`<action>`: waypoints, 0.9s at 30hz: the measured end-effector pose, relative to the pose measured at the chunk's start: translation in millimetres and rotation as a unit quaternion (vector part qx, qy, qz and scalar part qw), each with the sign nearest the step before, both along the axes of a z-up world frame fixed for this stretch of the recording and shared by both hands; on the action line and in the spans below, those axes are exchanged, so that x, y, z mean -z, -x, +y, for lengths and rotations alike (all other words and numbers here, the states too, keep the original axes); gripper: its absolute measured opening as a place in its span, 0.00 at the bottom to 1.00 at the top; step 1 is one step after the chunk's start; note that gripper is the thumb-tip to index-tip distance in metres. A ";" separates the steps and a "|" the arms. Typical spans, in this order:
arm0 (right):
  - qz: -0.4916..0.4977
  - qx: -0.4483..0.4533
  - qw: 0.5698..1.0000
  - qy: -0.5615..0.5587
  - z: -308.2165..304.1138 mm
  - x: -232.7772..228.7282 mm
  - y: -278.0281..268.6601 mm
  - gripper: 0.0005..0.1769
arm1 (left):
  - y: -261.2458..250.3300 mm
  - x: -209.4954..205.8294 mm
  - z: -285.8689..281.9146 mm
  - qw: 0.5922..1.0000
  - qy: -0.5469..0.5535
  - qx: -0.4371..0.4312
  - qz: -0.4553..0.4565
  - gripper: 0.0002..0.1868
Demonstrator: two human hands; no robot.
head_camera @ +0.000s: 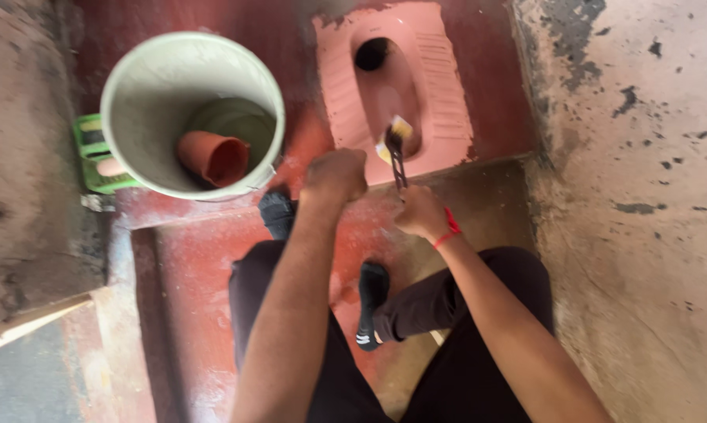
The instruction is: The person paints around the edges of a squat toilet hole using a brush and a red liquid from a container, then pours water from a red mug over the painted area.
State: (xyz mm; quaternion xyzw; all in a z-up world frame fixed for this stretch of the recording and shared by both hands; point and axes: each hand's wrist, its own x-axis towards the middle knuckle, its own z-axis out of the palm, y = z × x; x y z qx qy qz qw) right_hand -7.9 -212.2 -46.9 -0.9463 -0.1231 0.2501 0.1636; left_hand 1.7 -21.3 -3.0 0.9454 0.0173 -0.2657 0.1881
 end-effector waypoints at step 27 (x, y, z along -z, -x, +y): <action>-0.054 -0.065 0.958 0.275 -82.4 -49.2 9.7 0.17 | -1.9 -4.0 -13.6 1.000 0.025 0.006 0.005 0.17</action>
